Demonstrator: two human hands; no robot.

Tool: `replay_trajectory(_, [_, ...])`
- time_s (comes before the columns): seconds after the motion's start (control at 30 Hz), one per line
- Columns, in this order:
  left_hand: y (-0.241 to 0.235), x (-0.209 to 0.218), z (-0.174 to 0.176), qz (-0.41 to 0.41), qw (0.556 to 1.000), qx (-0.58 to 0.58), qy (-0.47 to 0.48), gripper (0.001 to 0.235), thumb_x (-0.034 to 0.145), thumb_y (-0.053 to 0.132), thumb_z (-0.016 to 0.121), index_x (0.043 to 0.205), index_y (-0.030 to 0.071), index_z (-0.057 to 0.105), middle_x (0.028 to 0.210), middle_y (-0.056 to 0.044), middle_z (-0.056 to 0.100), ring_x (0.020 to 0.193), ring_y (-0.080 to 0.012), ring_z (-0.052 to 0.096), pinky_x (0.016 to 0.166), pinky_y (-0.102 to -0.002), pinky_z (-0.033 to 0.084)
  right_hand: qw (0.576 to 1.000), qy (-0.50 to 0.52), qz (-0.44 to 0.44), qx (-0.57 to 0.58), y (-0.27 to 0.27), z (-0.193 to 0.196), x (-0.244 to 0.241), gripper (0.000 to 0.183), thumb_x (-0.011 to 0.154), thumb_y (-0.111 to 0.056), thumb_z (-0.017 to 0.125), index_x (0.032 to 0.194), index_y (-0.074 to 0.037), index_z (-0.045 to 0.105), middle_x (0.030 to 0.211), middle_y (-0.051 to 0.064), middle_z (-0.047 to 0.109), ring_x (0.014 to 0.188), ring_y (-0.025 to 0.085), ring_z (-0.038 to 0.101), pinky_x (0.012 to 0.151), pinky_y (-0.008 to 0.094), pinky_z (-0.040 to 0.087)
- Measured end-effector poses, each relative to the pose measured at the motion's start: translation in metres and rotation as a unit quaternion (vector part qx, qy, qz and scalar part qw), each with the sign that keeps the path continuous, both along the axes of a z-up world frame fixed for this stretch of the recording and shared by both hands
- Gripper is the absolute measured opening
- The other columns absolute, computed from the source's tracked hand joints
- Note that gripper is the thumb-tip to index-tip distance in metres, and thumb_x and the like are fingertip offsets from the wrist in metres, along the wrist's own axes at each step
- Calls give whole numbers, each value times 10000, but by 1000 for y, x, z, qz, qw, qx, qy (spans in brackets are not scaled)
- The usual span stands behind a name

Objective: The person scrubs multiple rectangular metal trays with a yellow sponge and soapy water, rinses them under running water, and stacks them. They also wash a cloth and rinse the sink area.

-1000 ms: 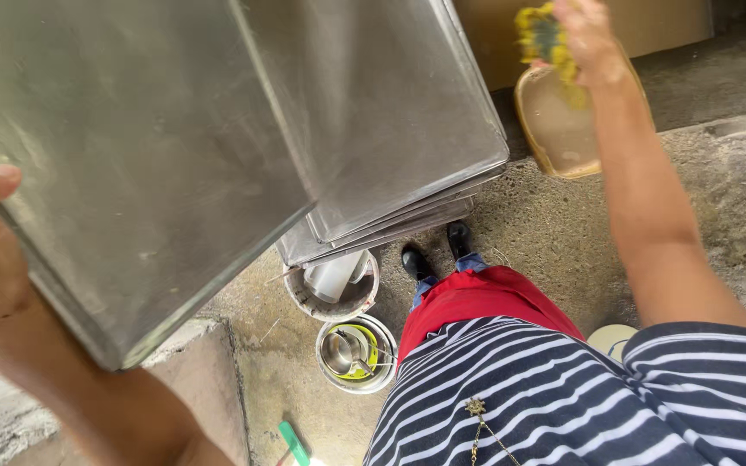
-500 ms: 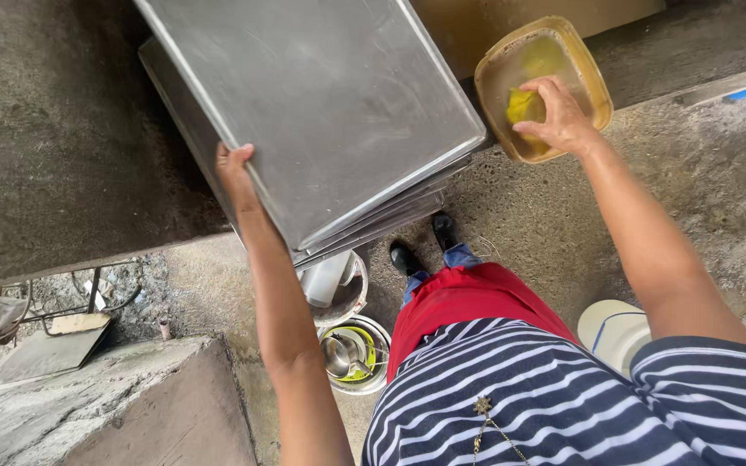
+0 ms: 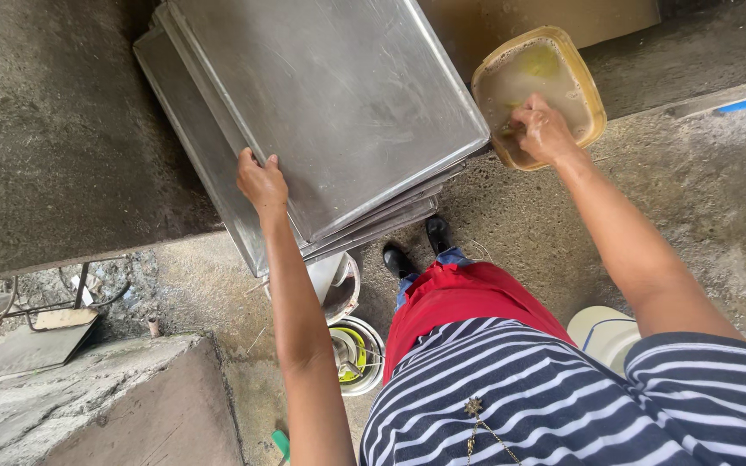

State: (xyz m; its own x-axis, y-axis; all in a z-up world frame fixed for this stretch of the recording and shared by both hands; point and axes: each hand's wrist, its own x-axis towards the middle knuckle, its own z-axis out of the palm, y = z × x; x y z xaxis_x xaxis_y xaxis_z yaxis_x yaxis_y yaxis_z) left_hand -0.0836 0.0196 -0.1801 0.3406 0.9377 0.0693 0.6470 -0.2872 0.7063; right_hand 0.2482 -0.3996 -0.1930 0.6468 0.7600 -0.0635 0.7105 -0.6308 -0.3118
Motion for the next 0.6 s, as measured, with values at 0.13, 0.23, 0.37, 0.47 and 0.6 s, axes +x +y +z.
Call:
replay_trajectory(0.13, [-37,10,47,28,982,86,165,630,800,65,806,1376,28,553,1363,-227,505,1220,-392,491,913,-507,433,987,117,-102,-36,-2,26,25,187,910,-117,756,1075,-66,685,1190,145,658,1065,315,659,912,452,544])
replay_trajectory(0.23, [-77,36,63,-69,985,158,28,682,802,93,843,1406,31,533,1444,-244,455,1341,-410,448,1058,-525,421,970,168,-173,33,2,36,59,214,982,-64,651,1194,-56,620,1223,187,675,1117,326,680,949,465,580])
replay_trajectory(0.37, [-149,100,53,-299,941,158,7,682,847,168,828,1452,123,518,1564,-198,413,1479,-399,365,1227,-517,318,991,59,-115,26,26,41,65,452,935,-43,665,1374,-105,575,1423,241,533,1304,388,557,1080,492,526])
replay_trajectory(0.47, [-186,130,39,-361,921,144,39,656,886,299,776,1454,137,491,1590,-169,357,1500,-392,287,1232,-578,209,989,19,-143,-29,55,32,43,589,895,-186,742,1429,-104,508,1495,277,335,1344,500,385,1034,652,412])
replay_trajectory(0.6, [-203,137,28,-373,908,149,118,663,918,430,681,1486,177,449,1588,-127,323,1505,-359,217,1237,-629,109,989,-68,-131,7,74,4,47,635,799,-113,735,1394,-20,533,1529,418,234,1321,705,306,939,829,334])
